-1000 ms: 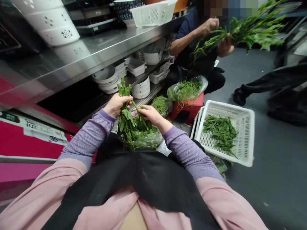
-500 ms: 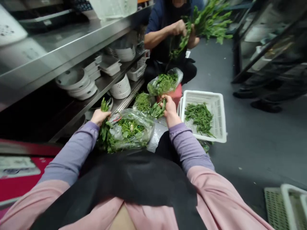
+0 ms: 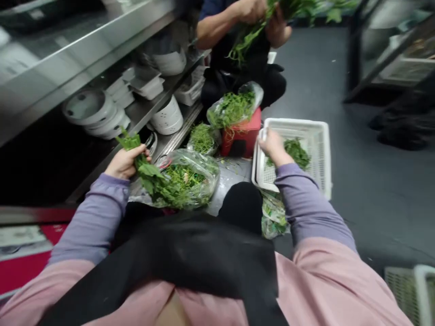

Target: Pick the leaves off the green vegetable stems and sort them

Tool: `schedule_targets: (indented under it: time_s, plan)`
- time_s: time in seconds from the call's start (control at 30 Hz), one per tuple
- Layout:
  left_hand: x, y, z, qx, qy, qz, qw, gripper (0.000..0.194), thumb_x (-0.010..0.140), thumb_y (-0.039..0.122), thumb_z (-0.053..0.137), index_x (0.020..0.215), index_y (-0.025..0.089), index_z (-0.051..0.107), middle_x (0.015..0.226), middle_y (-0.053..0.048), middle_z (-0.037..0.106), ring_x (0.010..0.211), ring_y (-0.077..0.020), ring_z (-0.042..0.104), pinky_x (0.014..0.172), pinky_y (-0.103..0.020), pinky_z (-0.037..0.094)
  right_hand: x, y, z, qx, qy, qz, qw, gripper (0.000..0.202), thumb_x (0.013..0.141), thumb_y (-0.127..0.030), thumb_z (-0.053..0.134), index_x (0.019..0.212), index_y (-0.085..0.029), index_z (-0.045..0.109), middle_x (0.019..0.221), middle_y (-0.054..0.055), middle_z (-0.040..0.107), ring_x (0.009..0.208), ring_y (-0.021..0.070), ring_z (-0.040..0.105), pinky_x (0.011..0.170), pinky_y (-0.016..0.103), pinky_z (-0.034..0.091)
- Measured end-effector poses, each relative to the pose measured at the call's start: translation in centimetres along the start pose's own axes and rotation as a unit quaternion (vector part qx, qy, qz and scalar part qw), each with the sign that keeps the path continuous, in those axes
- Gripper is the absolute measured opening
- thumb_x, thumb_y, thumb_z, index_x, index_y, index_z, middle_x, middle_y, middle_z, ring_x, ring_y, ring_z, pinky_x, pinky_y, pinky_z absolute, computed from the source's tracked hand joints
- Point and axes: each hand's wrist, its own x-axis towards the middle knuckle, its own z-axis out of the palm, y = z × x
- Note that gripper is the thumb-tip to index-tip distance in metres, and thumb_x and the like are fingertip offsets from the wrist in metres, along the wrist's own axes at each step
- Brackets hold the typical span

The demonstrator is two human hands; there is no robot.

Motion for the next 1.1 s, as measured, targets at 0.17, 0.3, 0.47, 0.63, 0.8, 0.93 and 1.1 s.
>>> schedule_targets:
  time_s: [0.17, 0.3, 0.47, 0.63, 0.8, 0.93, 1.1]
  plan:
    - [-0.8, -0.9, 0.9, -0.067, -0.063, -0.005, 0.996, 0.025, 0.064, 0.030, 0.071, 0.075, 0.012, 0.056, 0.069, -0.003, 0.064, 0.070, -0.0152, 0.062, 0.069, -0.031, 0.052, -10.2, -11.3, 13.5, 0.157, -0.288, -0.242, 0.913, 0.012, 0.071, -0.023, 0.063, 0.083, -0.020, 0.067, 0.083, 0.001, 0.065, 0.075, 0.0113, 0.056, 0.075, 0.024, 0.042]
    - [-2.2, -1.7, 0.9, -0.116, -0.069, 0.005, 0.991, 0.012, 0.068, 0.017, 0.066, 0.078, 0.014, 0.059, 0.076, -0.004, 0.067, 0.080, -0.0150, 0.062, 0.072, -0.029, 0.050, -15.0, -15.3, 17.9, 0.273, -0.347, -0.205, 0.874, 0.016, 0.072, -0.031, 0.059, 0.078, -0.016, 0.062, 0.070, -0.001, 0.059, 0.062, 0.0095, 0.050, 0.065, 0.024, 0.041]
    - [-3.1, -2.0, -0.5, -0.146, -0.113, 0.033, 0.982, 0.014, 0.068, 0.016, 0.065, 0.080, 0.014, 0.060, 0.076, -0.003, 0.066, 0.074, -0.0149, 0.061, 0.065, -0.029, 0.049, -14.7, -15.6, 16.9, 0.315, -0.382, -0.126, 0.860, 0.020, 0.067, -0.033, 0.063, 0.074, -0.014, 0.062, 0.068, -0.002, 0.059, 0.063, 0.0090, 0.049, 0.065, 0.023, 0.039]
    - [-3.1, -1.9, -1.0, -0.098, -0.081, 0.052, 0.990, 0.027, 0.058, 0.022, 0.073, 0.078, 0.012, 0.058, 0.065, -0.002, 0.063, 0.056, -0.0121, 0.058, 0.056, -0.027, 0.049, -14.2, -15.9, 15.5, 0.321, -0.432, -0.070, 0.840, 0.024, 0.064, -0.035, 0.067, 0.073, -0.014, 0.065, 0.063, -0.002, 0.059, 0.056, 0.0065, 0.047, 0.057, 0.020, 0.037]
    - [-3.4, -1.3, -1.2, -0.054, -0.076, 0.070, 0.993, 0.027, 0.057, 0.021, 0.071, 0.080, 0.010, 0.060, 0.063, -0.002, 0.061, 0.049, -0.0118, 0.057, 0.046, -0.023, 0.045, -12.6, -15.8, 14.6, 0.336, -0.489, -0.016, 0.805, 0.025, 0.064, -0.034, 0.070, 0.074, -0.012, 0.065, 0.057, -0.001, 0.057, 0.051, 0.0069, 0.048, 0.049, 0.019, 0.037]
    - [-3.7, -0.1, -1.5, -0.056, -0.075, 0.035, 0.995, 0.022, 0.060, 0.019, 0.065, 0.079, 0.009, 0.059, 0.056, 0.000, 0.057, 0.044, -0.0097, 0.054, 0.045, -0.021, 0.044, -11.5, -16.0, 12.9, 0.343, -0.591, 0.017, 0.730, 0.025, 0.064, -0.031, 0.072, 0.078, -0.011, 0.066, 0.063, 0.002, 0.061, 0.055, 0.0092, 0.054, 0.051, 0.020, 0.042]
    - [-3.7, 1.8, -2.2, -0.096, -0.110, 0.010, 0.989, 0.019, 0.061, 0.019, 0.062, 0.078, 0.011, 0.059, 0.057, 0.000, 0.057, 0.041, -0.0083, 0.050, 0.040, -0.020, 0.041, -11.0, -16.0, 11.5, 0.342, -0.625, 0.012, 0.701, 0.029, 0.062, -0.027, 0.073, 0.086, -0.011, 0.067, 0.080, 0.008, 0.067, 0.070, 0.0151, 0.062, 0.063, 0.026, 0.049]
